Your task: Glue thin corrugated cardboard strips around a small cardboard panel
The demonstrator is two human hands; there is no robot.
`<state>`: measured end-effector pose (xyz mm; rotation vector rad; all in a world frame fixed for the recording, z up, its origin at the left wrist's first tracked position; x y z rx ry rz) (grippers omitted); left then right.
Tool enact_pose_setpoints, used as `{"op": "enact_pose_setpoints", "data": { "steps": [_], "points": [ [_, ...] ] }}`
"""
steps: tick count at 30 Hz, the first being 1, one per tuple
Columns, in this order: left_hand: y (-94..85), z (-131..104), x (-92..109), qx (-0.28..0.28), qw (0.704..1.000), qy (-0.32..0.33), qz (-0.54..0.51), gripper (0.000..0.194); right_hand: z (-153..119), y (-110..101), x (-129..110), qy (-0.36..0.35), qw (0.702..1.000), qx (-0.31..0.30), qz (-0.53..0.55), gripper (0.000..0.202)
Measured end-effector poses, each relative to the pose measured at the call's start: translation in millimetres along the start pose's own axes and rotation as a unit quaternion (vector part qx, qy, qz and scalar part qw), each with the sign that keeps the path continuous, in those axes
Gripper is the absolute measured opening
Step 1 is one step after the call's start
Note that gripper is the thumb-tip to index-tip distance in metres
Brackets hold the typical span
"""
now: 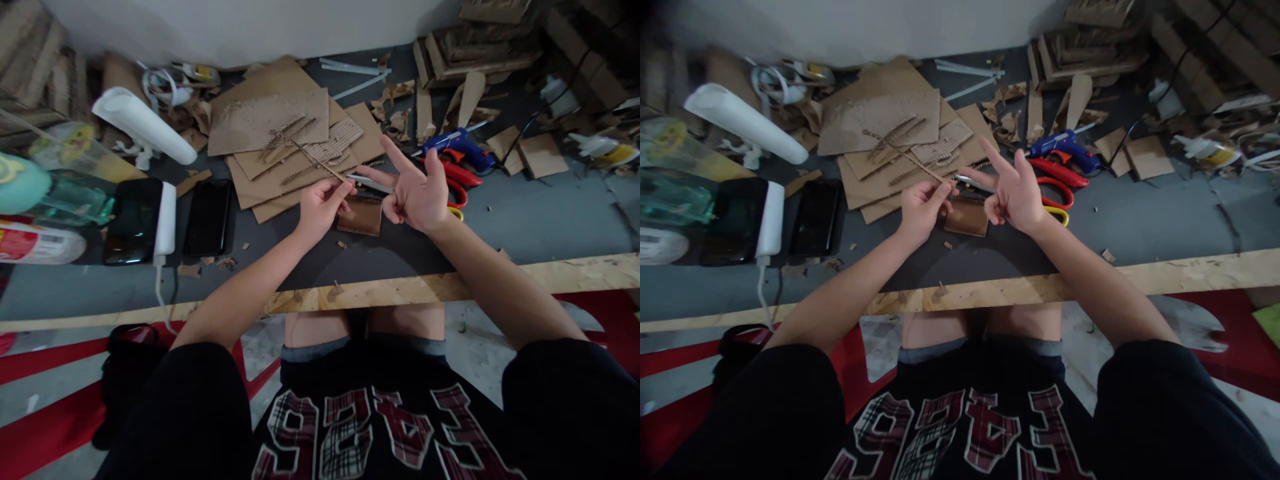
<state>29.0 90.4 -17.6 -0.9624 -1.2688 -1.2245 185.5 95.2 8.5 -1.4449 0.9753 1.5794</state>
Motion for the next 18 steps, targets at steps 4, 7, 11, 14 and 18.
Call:
{"op": "enact_pose_setpoints", "data": {
  "steps": [4,7,11,14,18],
  "points": [
    [-0.2,0,-1,-0.002,1.000,-0.005,0.021,0.060,-1,-1,-13,-0.063,0.988,0.006,-0.139,0.086],
    [-0.2,-1,-1,-0.003,1.000,0.004,0.024,0.060,-2,1,-20,-0.099,0.981,0.009,-0.168,0.074],
    [-2.3,1,-2,0.008,1.000,0.009,0.028,0.063,-3,9,-16,-0.040,0.998,-0.047,-0.028,0.088],
    [-3.9,3,-3,0.015,0.999,0.015,0.033,0.064,-3,10,-13,-0.020,0.998,-0.067,0.012,0.090],
    [-4.0,3,-3,0.018,1.000,0.015,0.019,0.063,-2,9,-15,-0.063,0.995,-0.047,-0.062,0.089]
  ]
}}
Point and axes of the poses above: each hand's wrist, its own z-axis towards the middle knuckle, its own y-axis out of the palm, x = y × z, the point moved 8 cm from there along z, towards the middle knuckle, and after that the axes turned 10 degrees about x, right-handed, at the moved point
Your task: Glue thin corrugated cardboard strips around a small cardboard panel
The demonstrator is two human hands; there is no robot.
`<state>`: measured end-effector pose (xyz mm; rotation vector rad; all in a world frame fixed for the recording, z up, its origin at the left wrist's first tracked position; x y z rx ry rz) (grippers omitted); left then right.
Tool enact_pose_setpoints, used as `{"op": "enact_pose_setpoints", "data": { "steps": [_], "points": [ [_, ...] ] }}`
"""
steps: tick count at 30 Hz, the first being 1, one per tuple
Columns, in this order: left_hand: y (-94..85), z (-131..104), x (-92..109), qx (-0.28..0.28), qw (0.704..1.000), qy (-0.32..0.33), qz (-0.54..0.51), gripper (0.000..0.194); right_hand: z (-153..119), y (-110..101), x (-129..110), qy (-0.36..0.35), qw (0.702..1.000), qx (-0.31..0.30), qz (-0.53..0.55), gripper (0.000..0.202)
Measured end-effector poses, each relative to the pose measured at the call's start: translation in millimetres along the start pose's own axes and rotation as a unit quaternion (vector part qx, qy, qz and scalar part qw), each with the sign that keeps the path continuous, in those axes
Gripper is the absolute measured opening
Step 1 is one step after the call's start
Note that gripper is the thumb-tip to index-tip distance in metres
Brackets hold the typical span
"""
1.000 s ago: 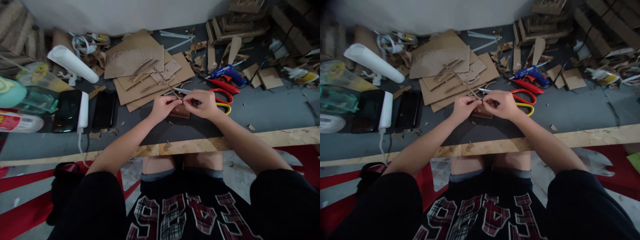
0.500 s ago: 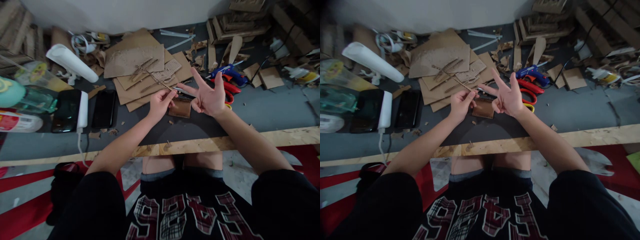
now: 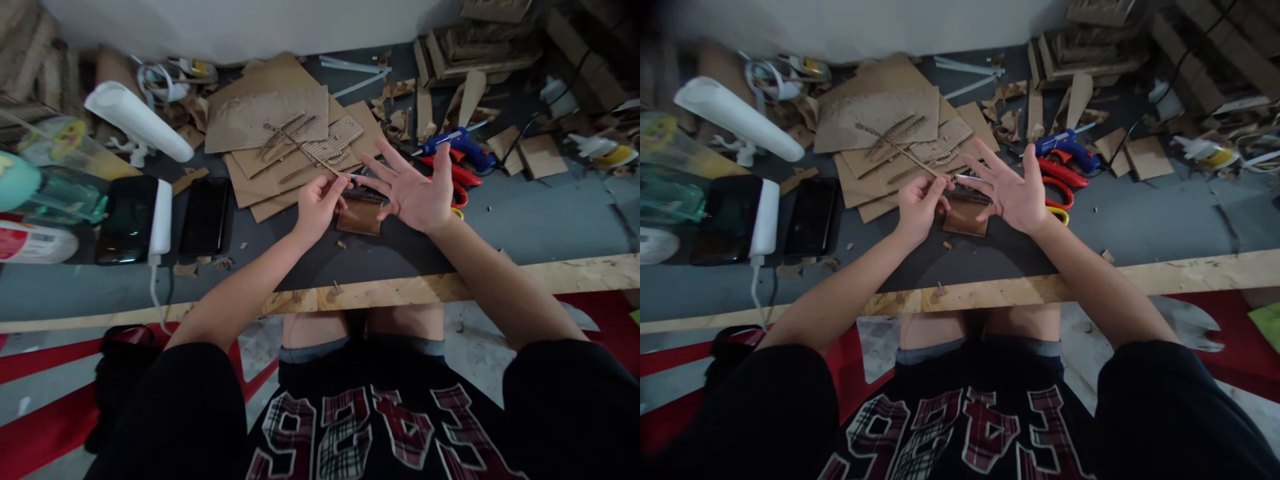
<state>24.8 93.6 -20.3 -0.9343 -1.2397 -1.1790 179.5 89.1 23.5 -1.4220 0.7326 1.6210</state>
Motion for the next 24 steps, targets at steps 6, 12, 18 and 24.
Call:
{"op": "enact_pose_setpoints", "data": {
  "steps": [6,12,18,24],
  "points": [
    [1.4,-2,1,-0.003,1.000,-0.011,-0.004,0.059,3,-3,-5,-0.001,0.999,0.040,0.011,0.069],
    [2.0,-1,0,-0.009,1.000,-0.008,-0.023,0.057,4,-7,6,0.041,0.990,0.067,0.121,0.076],
    [3.6,-2,0,-0.027,1.000,-0.005,0.006,0.055,3,-27,19,-0.028,0.978,0.198,0.059,0.064],
    [9.0,-7,2,-0.059,0.998,-0.006,0.017,0.058,-1,-13,7,-0.064,0.990,0.118,-0.048,0.062]
  ]
}}
Point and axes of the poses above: each hand's wrist, its own z-axis towards the middle knuckle, its own y-axis out of the palm, x = y × z, the point moved 8 cm from there along z, towards the middle knuckle, and after that the axes turned 10 degrees about x, right-handed, at the moved point
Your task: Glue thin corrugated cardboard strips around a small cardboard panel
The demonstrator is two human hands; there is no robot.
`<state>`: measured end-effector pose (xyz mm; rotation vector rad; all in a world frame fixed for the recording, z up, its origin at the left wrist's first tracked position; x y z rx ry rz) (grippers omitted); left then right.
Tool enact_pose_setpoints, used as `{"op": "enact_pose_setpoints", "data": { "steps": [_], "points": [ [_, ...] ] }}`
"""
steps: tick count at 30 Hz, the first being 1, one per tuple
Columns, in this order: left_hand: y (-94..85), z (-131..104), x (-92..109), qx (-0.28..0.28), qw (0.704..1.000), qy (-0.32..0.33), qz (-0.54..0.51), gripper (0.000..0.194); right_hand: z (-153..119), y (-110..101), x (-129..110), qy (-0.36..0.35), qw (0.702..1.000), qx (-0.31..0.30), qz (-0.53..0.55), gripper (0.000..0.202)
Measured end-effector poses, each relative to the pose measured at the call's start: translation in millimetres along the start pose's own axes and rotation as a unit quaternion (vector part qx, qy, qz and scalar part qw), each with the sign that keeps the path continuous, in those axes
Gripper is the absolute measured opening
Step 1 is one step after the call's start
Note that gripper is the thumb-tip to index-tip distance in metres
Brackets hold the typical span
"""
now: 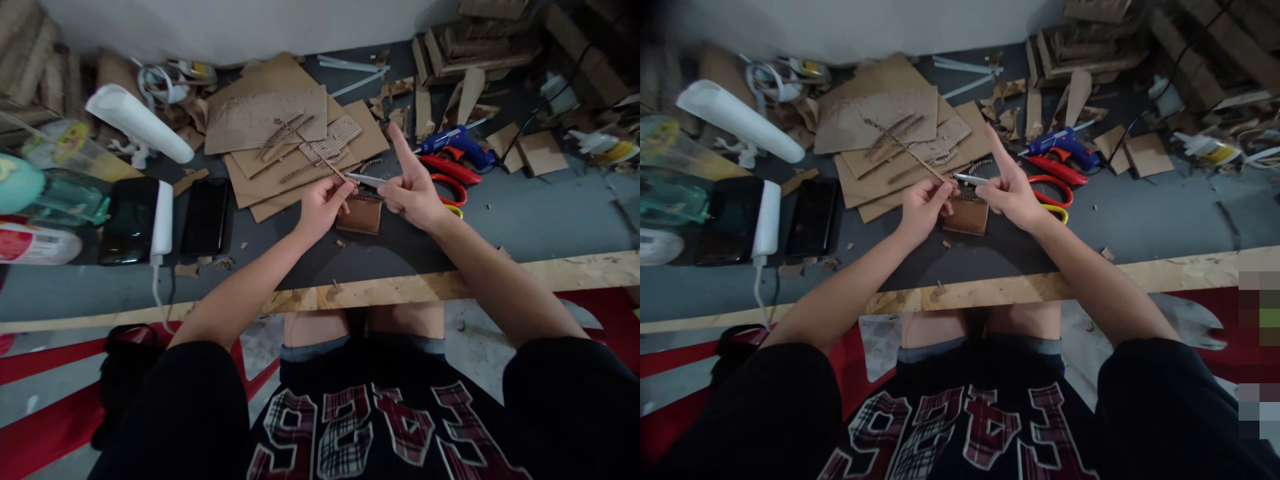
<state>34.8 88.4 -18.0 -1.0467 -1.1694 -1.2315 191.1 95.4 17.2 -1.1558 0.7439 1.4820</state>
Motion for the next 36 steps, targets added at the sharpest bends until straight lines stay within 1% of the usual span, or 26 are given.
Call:
{"op": "enact_pose_setpoints", "data": {
  "steps": [1,2,3,6,8,11,14,18,21,24,30,36],
  "points": [
    [0.7,0,1,-0.004,1.000,-0.001,0.004,0.058,-1,2,-1,-0.004,1.000,-0.012,-0.019,0.070],
    [1.4,-1,1,-0.008,1.000,-0.002,0.008,0.058,-2,3,-2,-0.008,0.999,-0.016,-0.039,0.071],
    [2.2,-1,2,-0.013,1.000,-0.002,0.012,0.058,-2,4,-2,-0.011,0.998,-0.013,-0.059,0.066],
    [5.7,-2,4,-0.041,0.998,0.011,0.037,0.056,-4,2,-6,-0.041,0.992,0.016,-0.119,0.035],
    [7.7,-4,5,-0.058,0.996,0.027,0.062,0.054,-6,2,-13,-0.083,0.982,0.036,-0.164,0.025],
    [8.7,-5,4,-0.069,0.994,0.034,0.075,0.052,-10,4,-23,-0.143,0.964,0.038,-0.220,0.019],
    [8.8,-5,2,-0.067,0.996,0.021,0.057,0.053,-13,7,-28,-0.175,0.952,0.028,-0.248,0.016],
    [7.5,-3,-1,-0.054,0.998,-0.006,0.014,0.052,-16,11,-28,-0.210,0.934,0.029,-0.287,0.017],
    [7.9,-2,-4,-0.058,0.998,-0.023,0.006,0.054,-18,11,-27,-0.227,0.925,0.052,-0.301,0.018],
    [9.4,-2,-4,-0.075,0.997,-0.024,0.003,0.055,-19,8,-27,-0.223,0.924,0.073,-0.301,0.019],
    [10.8,-3,-6,-0.097,0.995,-0.033,0.002,0.051,-20,11,-35,-0.248,0.926,0.051,-0.281,0.018],
    [11.8,-3,-9,-0.106,0.994,-0.036,0.008,0.052,-20,10,-34,-0.234,0.936,0.052,-0.257,0.016]
  ]
}}
Point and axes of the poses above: each hand's wrist, its own z-axis towards the middle knuckle, its own y-axis out of the palm, x = y × z, the point moved 8 cm from there along z, towards the middle knuckle, and after that the axes turned 10 degrees about x, right-handed, at the moved point
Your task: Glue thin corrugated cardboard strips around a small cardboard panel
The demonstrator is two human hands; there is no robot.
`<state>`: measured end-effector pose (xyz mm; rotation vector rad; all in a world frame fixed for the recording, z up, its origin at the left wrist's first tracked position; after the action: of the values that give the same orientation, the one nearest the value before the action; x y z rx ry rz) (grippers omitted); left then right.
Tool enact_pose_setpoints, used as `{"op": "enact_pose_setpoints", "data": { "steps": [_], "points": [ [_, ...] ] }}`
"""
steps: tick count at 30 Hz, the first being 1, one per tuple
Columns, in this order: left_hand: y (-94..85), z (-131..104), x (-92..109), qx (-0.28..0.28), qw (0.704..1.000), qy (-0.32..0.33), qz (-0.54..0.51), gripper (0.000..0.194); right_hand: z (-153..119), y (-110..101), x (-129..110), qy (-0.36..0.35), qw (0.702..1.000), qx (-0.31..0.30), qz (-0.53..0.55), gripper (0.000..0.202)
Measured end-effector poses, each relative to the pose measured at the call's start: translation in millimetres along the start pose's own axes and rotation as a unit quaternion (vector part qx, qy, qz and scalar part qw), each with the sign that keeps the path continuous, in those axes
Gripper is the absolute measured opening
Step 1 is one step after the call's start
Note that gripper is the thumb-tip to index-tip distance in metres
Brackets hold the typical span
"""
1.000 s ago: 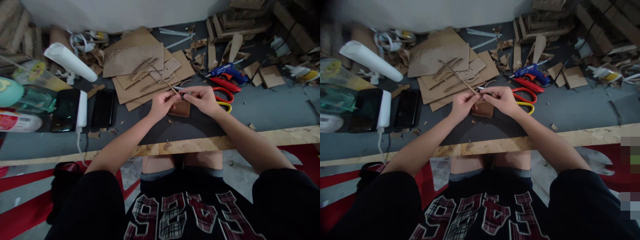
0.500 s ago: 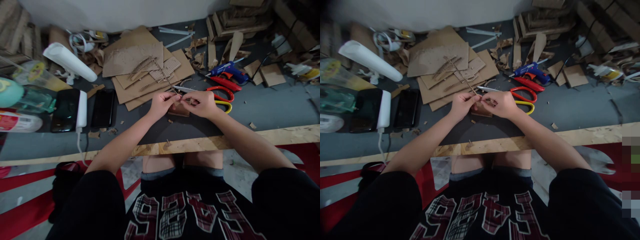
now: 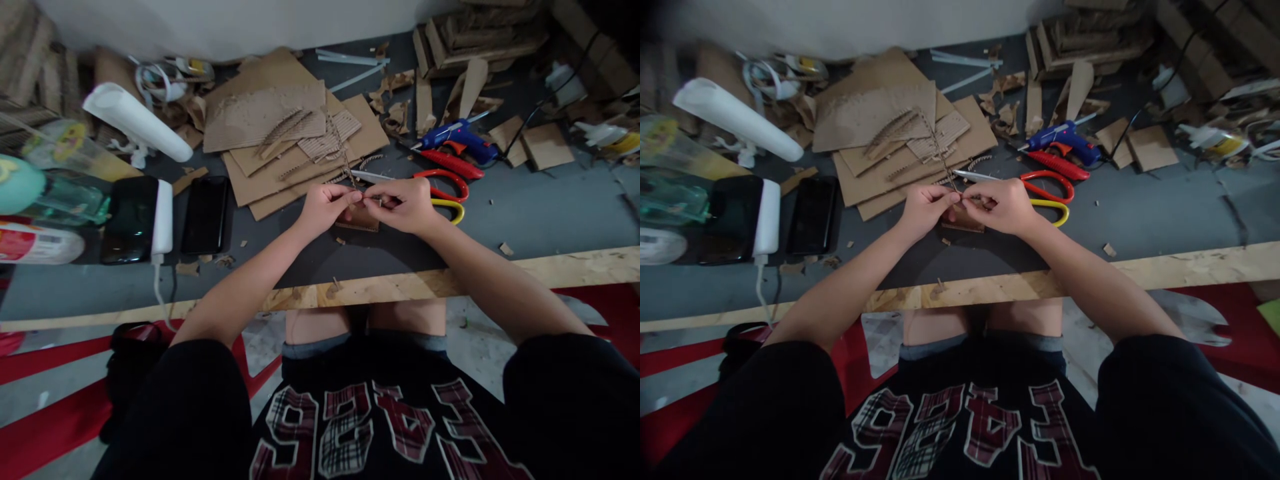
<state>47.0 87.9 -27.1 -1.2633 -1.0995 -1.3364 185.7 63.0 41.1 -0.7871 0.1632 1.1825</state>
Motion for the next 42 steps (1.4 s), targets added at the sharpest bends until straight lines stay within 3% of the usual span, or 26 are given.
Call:
{"op": "enact_pose_setpoints", "data": {
  "steps": [9,20,32,42],
  "points": [
    [1.5,-1,7,-0.004,0.999,0.039,0.035,0.057,2,0,1,0.033,0.999,0.006,0.028,0.017],
    [0.3,0,2,0.001,1.000,0.023,0.012,0.053,2,4,8,0.069,0.996,-0.033,0.038,0.019],
    [-0.7,-2,5,0.015,1.000,0.015,0.013,0.053,1,6,8,0.082,0.996,-0.031,0.036,0.018],
    [0.9,-2,6,-0.003,0.998,0.044,0.034,0.052,2,7,11,0.117,0.988,-0.053,0.084,0.022]
  ]
}}
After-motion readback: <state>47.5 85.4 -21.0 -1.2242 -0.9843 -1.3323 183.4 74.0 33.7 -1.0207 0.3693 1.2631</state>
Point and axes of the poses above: each hand's wrist, its own z-axis towards the middle knuckle, its own y-axis out of the palm, x = y × z, the point moved 8 cm from there along z, towards the middle knuckle, and after that the axes turned 10 degrees about x, right-handed, at the moved point
